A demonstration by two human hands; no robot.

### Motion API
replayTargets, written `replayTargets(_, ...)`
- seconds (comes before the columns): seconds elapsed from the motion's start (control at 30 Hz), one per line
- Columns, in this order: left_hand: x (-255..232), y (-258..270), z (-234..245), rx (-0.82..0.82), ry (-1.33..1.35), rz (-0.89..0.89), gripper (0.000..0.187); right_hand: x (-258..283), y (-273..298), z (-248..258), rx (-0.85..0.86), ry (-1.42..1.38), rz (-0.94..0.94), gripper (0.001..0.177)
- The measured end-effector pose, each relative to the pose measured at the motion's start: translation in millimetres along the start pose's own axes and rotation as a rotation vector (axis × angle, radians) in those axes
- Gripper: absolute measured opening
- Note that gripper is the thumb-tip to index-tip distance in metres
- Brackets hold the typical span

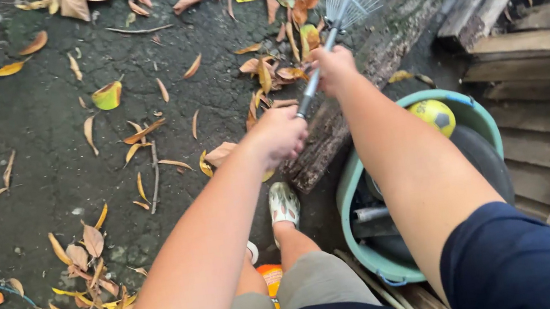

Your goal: Raking dry leaves and debris into a pile in an outdoor yard area.

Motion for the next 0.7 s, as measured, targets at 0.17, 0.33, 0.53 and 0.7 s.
replayTargets(0.17, 76.6, -51.2, 29.6, -0.024, -0.101, 0.050, 0.012, -54.8, 45.9, -10.4, 0.206, 0.425, -0.143, 0.019)
replayTargets(0.33, 115.4, -19.4, 32.0, -0.295, -0.389, 0.107, 0.016, -103.4, 65.6, -12.0, 0.110, 0.847, -0.058, 0.026)
replayTargets(0.53, 118.8, 30.8, 50.3, -0.302, -0.733, -0.047, 0.029, -129.4, 110.3, -41.6, 0.185, 0.846, -0.097, 0.047)
replayTargets(0.7, 122.8, 74.6, 94.4, -0.293, -0.825, 0.001, 0.029, -131.9, 173.8, -80.8, 0.135, 0.789, -0.176, 0.076)
Point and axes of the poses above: each hand's wrist, its own y-axis away from the middle knuckle, its own z-axis out of the back of the hand, x = y × z, the point moved 6 cm from there along -y, towards the middle knuckle, and after that the axes turned 7 degrees about y, right-handed, at the moved point
